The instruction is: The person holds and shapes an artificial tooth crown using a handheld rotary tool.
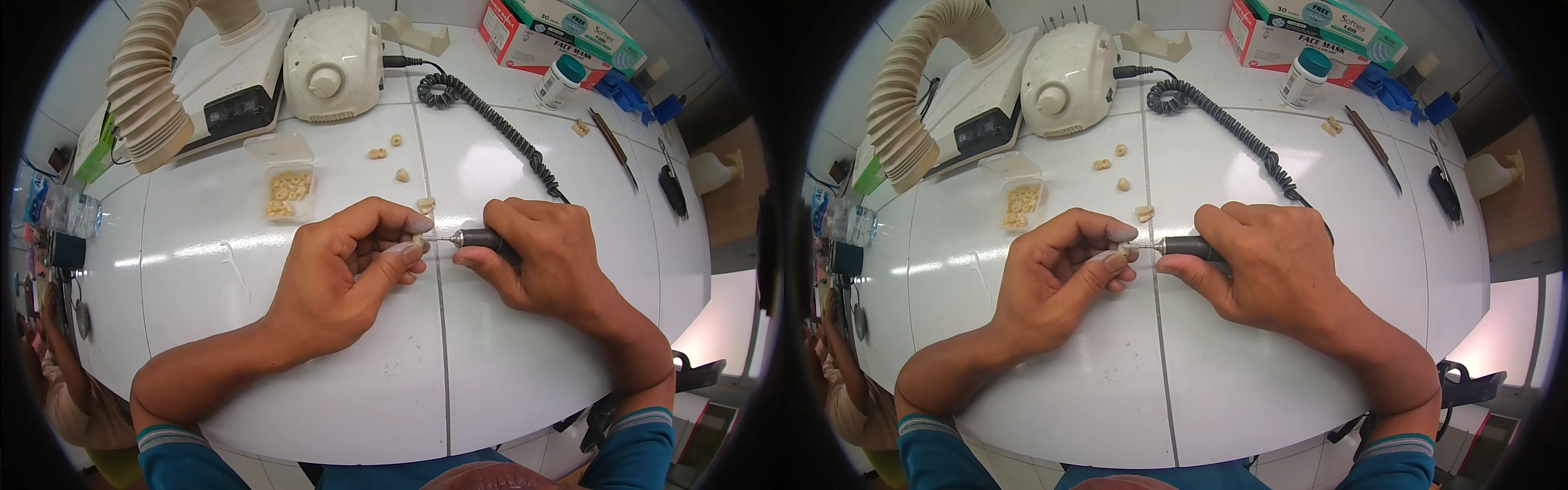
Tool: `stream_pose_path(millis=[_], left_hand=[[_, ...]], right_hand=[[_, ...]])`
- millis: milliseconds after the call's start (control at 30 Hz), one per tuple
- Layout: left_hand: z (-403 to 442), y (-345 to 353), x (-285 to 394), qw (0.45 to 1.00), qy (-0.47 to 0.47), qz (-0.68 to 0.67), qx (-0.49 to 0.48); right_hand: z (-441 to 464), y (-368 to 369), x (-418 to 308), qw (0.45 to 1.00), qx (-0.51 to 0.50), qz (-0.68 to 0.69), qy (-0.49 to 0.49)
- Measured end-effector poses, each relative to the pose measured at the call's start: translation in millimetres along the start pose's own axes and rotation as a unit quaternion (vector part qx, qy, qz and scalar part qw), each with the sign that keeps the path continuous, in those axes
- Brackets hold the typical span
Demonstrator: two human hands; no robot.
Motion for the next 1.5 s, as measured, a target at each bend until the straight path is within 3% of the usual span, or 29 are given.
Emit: stream_pose_path(millis=[333,533,633,733,867,967,1267,1367,1500], left_hand=[[0,2,1,1.000,0.000,-0.005,-0.014],[-2,-2,-2,0.998,0.036,0.007,0.048],[-4,1,8,0.984,0.076,0.156,0.029],[-7,21,23,0.931,0.096,0.342,-0.081],[-8,41,31,0.874,0.204,0.430,-0.093],[-7,45,26,0.860,0.188,0.464,-0.101],[-8,20,22,0.924,0.126,0.358,-0.036],[-8,10,21,0.960,0.074,0.269,-0.014],[-3,-3,5,0.991,0.075,0.107,-0.004]], right_hand=[[0,1,-3,1.000,0.011,-0.016,-0.007],[-1,0,-2,1.000,0.008,-0.015,0.016],[-1,-2,4,0.998,0.026,0.008,0.052],[-1,-2,13,0.996,0.049,0.032,0.070],[-1,-1,15,0.995,0.057,0.039,0.066],[-1,0,14,0.996,0.050,0.034,0.067],[-1,0,11,0.997,0.031,0.021,0.060],[-1,0,11,0.998,0.027,0.021,0.060],[-1,1,11,0.997,0.024,0.029,0.063]])
Point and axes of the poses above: each hand's wrist, its own z-axis towards the middle knuckle, its own y-axis out of the palm, x = y × z, the point moved 8 cm from there along z, towards the middle knuckle, and after that the axes turned 10 degrees about -x, right-handed, at the moved point
